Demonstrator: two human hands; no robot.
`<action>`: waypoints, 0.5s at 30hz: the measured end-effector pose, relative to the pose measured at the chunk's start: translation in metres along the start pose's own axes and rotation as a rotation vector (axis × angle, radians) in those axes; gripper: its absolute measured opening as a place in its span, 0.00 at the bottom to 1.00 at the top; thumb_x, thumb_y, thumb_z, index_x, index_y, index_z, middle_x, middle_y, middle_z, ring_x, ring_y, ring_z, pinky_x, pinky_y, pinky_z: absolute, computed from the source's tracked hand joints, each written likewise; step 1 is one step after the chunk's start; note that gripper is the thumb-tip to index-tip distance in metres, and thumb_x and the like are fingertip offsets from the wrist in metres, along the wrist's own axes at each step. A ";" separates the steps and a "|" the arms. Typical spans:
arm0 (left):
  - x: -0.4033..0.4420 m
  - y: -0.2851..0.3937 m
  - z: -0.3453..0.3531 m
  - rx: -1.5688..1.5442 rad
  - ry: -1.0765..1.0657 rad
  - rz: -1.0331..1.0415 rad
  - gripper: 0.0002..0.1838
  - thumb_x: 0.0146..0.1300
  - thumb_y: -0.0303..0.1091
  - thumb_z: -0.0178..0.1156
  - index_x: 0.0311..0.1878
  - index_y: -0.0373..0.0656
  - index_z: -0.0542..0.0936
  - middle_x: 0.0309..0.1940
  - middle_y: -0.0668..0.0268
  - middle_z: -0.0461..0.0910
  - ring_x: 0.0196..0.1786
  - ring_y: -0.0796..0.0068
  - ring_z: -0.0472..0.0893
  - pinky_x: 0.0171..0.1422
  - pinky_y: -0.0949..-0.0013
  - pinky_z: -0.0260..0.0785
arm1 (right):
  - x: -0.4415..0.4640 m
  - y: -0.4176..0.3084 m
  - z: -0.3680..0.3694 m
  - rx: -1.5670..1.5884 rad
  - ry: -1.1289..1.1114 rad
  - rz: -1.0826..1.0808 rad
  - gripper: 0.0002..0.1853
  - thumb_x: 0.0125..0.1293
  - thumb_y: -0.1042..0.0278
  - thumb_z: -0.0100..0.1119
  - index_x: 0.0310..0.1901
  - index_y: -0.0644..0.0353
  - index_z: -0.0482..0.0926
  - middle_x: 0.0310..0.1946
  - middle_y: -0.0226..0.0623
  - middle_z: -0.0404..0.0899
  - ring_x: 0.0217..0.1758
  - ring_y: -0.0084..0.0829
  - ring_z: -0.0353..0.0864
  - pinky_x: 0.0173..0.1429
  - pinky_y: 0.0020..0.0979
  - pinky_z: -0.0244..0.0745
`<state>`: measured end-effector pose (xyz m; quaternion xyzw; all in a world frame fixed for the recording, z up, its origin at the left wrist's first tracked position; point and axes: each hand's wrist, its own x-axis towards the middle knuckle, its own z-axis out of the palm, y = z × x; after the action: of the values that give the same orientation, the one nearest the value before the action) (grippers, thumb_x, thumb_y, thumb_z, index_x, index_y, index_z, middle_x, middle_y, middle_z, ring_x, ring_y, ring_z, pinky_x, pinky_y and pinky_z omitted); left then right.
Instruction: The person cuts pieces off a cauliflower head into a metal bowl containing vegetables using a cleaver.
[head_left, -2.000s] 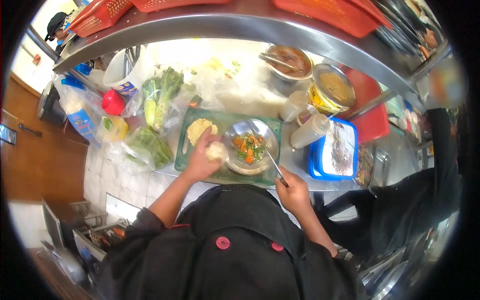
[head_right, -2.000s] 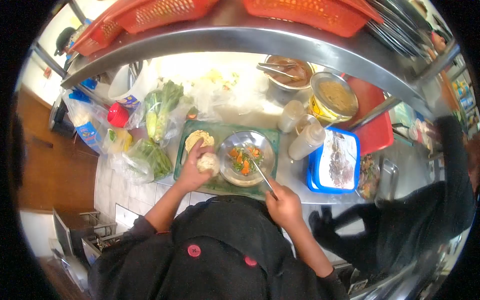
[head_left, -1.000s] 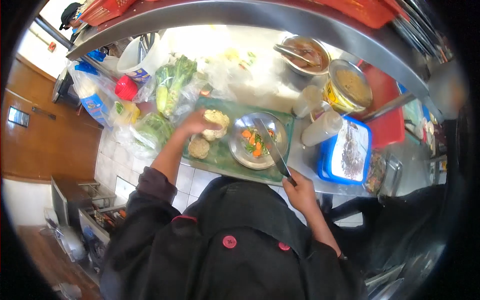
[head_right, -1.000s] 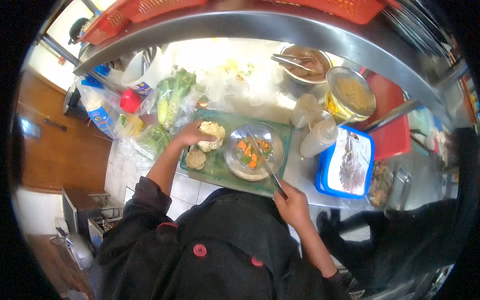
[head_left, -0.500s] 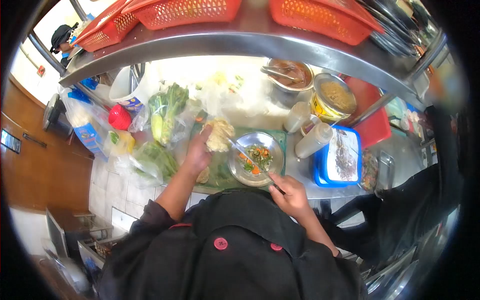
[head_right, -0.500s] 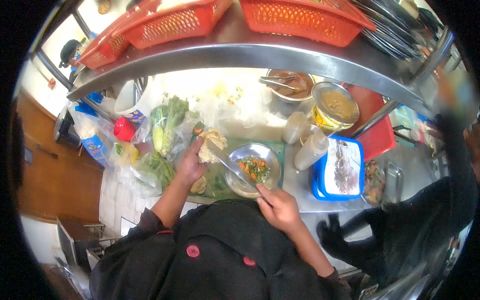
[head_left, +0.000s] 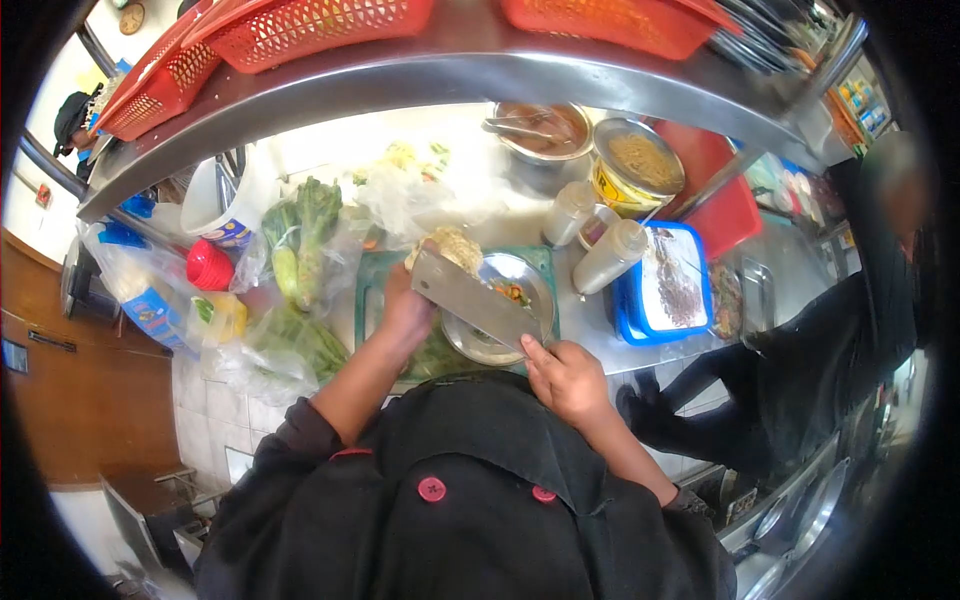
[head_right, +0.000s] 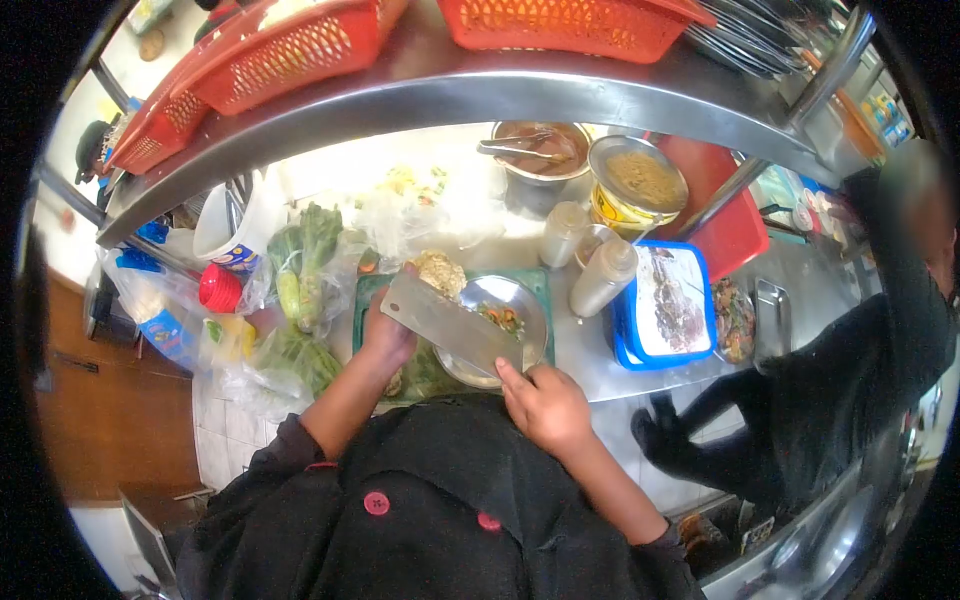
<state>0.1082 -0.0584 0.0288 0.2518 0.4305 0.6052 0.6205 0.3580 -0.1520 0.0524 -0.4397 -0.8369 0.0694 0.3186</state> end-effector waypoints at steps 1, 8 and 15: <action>0.005 -0.005 -0.003 0.014 0.017 -0.006 0.17 0.74 0.46 0.60 0.44 0.39 0.81 0.35 0.67 0.83 0.36 0.78 0.81 0.37 0.69 0.74 | -0.001 0.000 0.000 -0.002 0.002 0.003 0.25 0.57 0.68 0.71 0.59 0.49 0.82 0.25 0.37 0.70 0.25 0.42 0.74 0.30 0.41 0.72; 0.009 -0.015 -0.007 -0.019 0.037 -0.050 0.14 0.73 0.40 0.60 0.45 0.37 0.81 0.36 0.63 0.84 0.36 0.76 0.82 0.38 0.69 0.75 | -0.008 -0.002 0.004 -0.055 -0.008 0.025 0.26 0.57 0.67 0.70 0.60 0.45 0.81 0.26 0.37 0.70 0.25 0.42 0.74 0.29 0.42 0.72; 0.004 -0.021 -0.002 -0.089 0.046 -0.066 0.09 0.67 0.28 0.58 0.45 0.35 0.82 0.39 0.59 0.85 0.37 0.69 0.85 0.40 0.64 0.79 | -0.010 0.009 0.020 -0.029 -0.040 0.008 0.25 0.60 0.67 0.67 0.61 0.47 0.80 0.25 0.38 0.71 0.25 0.44 0.75 0.30 0.43 0.73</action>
<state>0.1175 -0.0577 0.0095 0.1957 0.4252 0.6086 0.6407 0.3568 -0.1506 0.0286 -0.4460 -0.8424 0.0673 0.2949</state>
